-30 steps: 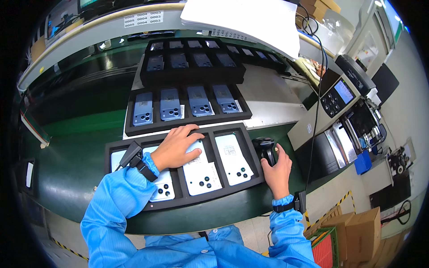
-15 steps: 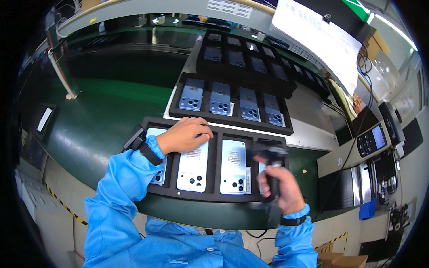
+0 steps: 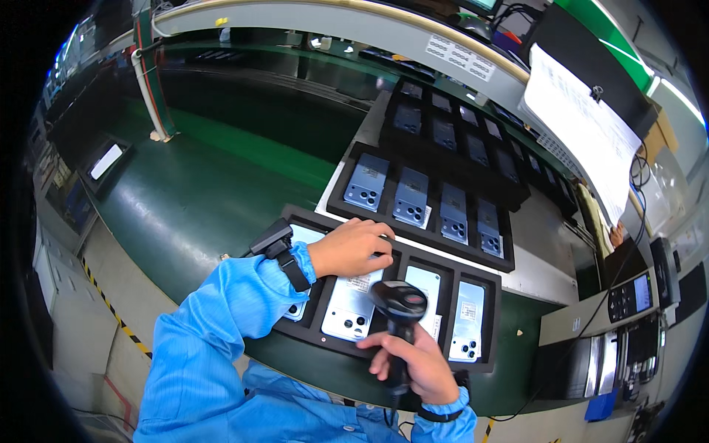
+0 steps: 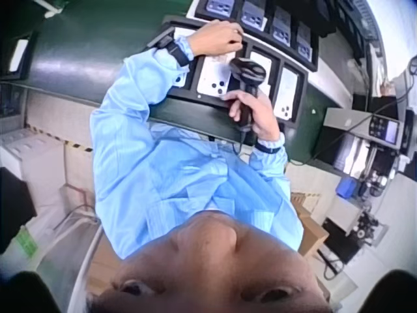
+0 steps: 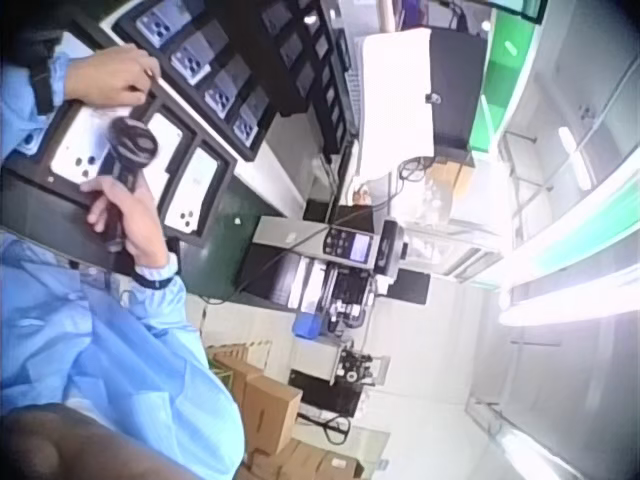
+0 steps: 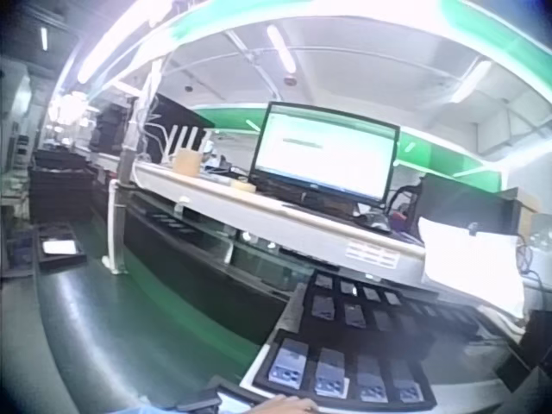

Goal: Scanning barcodes on smartphones and moving them between black trays on a production line.

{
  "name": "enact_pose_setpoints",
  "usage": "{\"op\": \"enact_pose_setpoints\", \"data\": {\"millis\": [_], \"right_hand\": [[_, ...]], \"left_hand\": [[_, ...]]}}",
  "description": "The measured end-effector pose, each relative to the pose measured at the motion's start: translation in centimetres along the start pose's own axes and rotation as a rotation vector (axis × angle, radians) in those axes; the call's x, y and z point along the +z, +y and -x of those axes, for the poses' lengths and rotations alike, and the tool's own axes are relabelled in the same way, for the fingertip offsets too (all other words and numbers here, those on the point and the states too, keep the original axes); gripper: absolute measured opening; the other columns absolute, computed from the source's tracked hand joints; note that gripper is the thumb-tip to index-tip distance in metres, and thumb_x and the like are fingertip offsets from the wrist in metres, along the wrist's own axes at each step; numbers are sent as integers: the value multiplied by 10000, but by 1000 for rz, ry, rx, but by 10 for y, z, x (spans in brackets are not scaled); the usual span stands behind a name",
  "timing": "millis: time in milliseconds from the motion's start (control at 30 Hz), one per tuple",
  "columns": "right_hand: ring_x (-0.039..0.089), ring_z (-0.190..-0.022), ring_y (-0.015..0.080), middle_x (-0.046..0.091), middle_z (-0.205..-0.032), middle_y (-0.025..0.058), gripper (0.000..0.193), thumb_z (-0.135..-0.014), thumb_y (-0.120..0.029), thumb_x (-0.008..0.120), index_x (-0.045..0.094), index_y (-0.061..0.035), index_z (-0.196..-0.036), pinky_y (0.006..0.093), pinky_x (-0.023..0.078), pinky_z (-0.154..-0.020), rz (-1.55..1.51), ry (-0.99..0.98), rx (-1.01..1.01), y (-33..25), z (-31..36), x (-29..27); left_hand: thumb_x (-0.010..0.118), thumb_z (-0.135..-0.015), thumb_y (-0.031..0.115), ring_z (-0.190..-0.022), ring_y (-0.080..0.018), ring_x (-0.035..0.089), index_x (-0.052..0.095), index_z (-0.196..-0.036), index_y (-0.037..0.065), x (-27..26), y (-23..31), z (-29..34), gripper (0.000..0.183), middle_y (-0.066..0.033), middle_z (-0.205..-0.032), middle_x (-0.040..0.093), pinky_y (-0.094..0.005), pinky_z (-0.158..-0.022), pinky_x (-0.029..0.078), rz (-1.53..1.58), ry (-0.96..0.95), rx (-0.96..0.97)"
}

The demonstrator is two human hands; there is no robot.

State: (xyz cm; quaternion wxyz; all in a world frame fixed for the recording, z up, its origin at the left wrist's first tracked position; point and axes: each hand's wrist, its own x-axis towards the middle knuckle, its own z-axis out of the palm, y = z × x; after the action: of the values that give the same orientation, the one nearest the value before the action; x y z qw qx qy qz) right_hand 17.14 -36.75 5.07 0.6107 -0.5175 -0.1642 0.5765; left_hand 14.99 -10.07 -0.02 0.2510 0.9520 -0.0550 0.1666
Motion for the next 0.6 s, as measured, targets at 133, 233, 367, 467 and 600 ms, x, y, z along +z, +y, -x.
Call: {"op": "enact_pose_setpoints", "data": {"millis": [133, 233, 367, 467, 600], "right_hand": [[694, -758, 210, 683, -1043, 202, 399, -956, -92, 644, 482, 33, -1299, 297, 579, -658, 143, 351, -171, -12, 38, -35], [629, -668, 154, 642, -846, 89, 267, -912, -74, 635, 586, 10, -1160, 273, 531, -594, 288, 677, -377, -16, 58, -80], [541, -522, 115, 579, -718, 36, 199, -929, -125, 617, 617, -39, -1108, 265, 442, -443, 363, 1077, -406, -15, 79, -144], [512, -438, 127, 549, -657, 26, 179, -946, -169, 634, 606, -65, -1090, 277, 397, -373, 346, 1176, -328, -10, 81, -195], [512, -416, 135, 543, -628, 26, 125, -936, -151, 651, 579, -71, -1000, 290, 387, -359, 513, 1224, -279, 6, 61, -235]], "left_hand": [[623, -947, 350, -1105, -304, 613, 735, -999, 102, 2, -1, -5, 277, -101, -1220, 636, -441, -965, 428, -29, 2, 4], [639, -938, 396, -965, -304, 601, 659, -968, 90, 4, -4, -5, 307, -87, -1078, 595, -426, -902, 422, -65, 21, 49], [638, -937, 358, -905, -311, 594, 577, -899, 79, -6, 8, -9, 289, -102, -994, 570, -421, -845, 430, 66, 26, -17], [642, -923, 317, -897, -308, 594, 574, -889, 77, -2, 4, -6, 252, -99, -988, 572, -420, -830, 434, 120, 47, -33], [642, -883, 238, -882, -325, 597, 568, -880, 85, 2, 1, -1, 170, -94, -975, 577, -432, -819, 444, 140, 90, -36]]}}
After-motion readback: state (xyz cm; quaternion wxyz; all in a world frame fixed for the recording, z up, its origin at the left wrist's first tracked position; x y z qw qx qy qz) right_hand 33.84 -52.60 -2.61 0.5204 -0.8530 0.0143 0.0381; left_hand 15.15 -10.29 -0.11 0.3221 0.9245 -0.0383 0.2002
